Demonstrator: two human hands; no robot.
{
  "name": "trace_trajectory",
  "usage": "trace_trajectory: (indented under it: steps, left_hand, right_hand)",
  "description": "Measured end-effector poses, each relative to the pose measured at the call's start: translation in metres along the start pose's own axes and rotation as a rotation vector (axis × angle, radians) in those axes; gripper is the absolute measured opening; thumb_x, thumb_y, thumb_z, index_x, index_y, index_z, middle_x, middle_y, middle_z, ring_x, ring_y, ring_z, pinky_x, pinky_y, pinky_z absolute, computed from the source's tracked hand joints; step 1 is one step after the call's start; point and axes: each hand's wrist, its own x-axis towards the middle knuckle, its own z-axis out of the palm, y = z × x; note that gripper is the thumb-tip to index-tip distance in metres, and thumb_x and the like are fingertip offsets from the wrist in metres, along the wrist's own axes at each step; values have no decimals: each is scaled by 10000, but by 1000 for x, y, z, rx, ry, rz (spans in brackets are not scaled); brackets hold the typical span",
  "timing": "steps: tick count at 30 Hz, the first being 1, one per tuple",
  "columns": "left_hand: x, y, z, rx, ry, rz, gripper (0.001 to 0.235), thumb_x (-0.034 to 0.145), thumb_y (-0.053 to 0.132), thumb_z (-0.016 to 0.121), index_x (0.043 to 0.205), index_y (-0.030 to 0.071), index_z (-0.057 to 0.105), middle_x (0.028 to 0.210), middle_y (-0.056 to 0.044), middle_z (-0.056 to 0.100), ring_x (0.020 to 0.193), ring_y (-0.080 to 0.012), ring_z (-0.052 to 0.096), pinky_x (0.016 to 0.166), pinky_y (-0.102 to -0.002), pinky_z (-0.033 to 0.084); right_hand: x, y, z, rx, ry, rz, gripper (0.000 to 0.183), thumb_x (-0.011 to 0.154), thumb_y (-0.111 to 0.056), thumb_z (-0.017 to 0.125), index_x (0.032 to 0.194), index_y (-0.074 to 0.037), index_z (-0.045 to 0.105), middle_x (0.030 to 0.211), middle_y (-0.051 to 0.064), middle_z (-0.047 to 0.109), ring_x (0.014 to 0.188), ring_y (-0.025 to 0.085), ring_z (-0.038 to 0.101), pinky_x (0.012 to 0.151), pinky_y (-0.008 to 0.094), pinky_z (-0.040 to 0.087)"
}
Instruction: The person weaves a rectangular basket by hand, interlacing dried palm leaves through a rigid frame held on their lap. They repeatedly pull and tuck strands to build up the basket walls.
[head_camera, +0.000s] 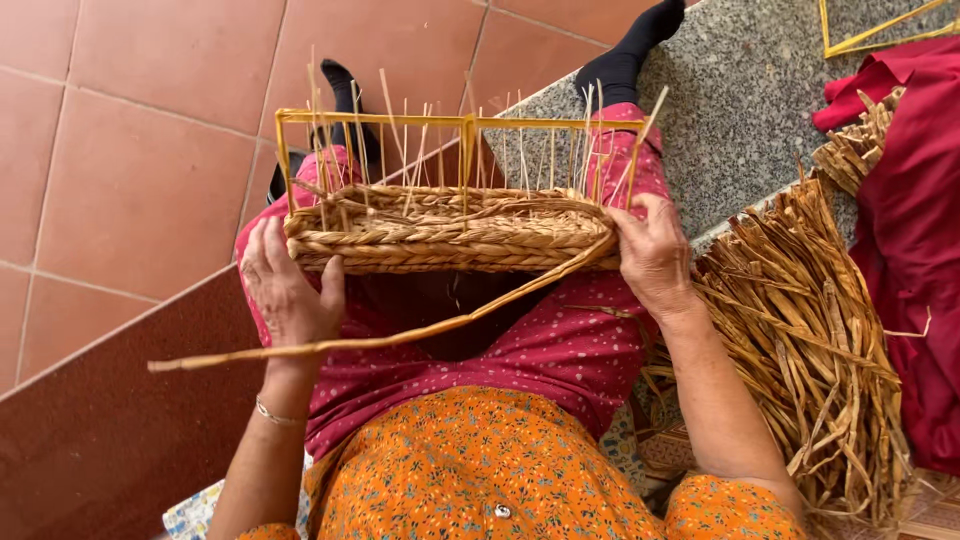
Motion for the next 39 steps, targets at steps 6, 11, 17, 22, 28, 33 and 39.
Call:
trace_trajectory:
  steps: [6,11,17,22,28,33,39]
  left_hand:
    - [14,104,34,-777,-338,285,151,937,38,736,1086,55,720,990,-133,762,918,-272,745,807,-390,634]
    - [25,189,77,-831,-590,303,267,983,82,638,1244,32,665,829,-207,729,696,-343,721,643,-452,591]
    - [56,238,127,-758,-992,-52,412,1011,61,533,1410,8,449,755,-176,721,564,-284,622,500,-391,510]
    - [61,242,160,-1479,-476,-85,179,1065,40,566,1222,-24,624,991,-136,734,862,-140,722,752,-291,658]
    - [32,226,148,-1321,-391,83,334,1094,22,584,1403,-31,469,1213,-206,654,1086,-242,701,898,-328,642]
    - [54,250,154,-1159,-602,-43,382,1005,164,608,1343,5,526,993,-136,733,782,-188,748,579,-251,603]
    - [36,234,117,-1681,-644,-549,271,1111,249,528,1074,7,644,990,-190,756,878,-246,789,800,-354,680]
  right_hand:
    - [22,-7,-24,251,-70,-107,295,920,-16,735,1209,-70,738,1095,110,700,985,235,683,822,316,605]
    - [28,-16,-39,475,-210,45,157,967,-13,681,1122,-26,702,1051,113,734,957,230,719,841,319,589]
    - [32,-12,-48,706,-357,286,127,1008,-86,639,1112,-58,706,985,54,770,900,144,723,796,292,596]
    - [29,-9,-48,735,-379,346,160,1018,-99,616,1151,-73,701,989,45,772,905,120,724,795,286,599]
    - [26,0,-35,761,-381,336,174,1026,-92,624,1177,-72,705,975,46,755,883,133,700,769,300,588]
    - [18,3,-35,805,-355,253,185,1016,-67,617,1185,-69,689,1040,43,721,960,136,682,854,296,576]
    - [20,-5,-37,728,-313,248,125,1006,-70,653,1115,-69,716,959,27,702,866,137,678,762,289,569]
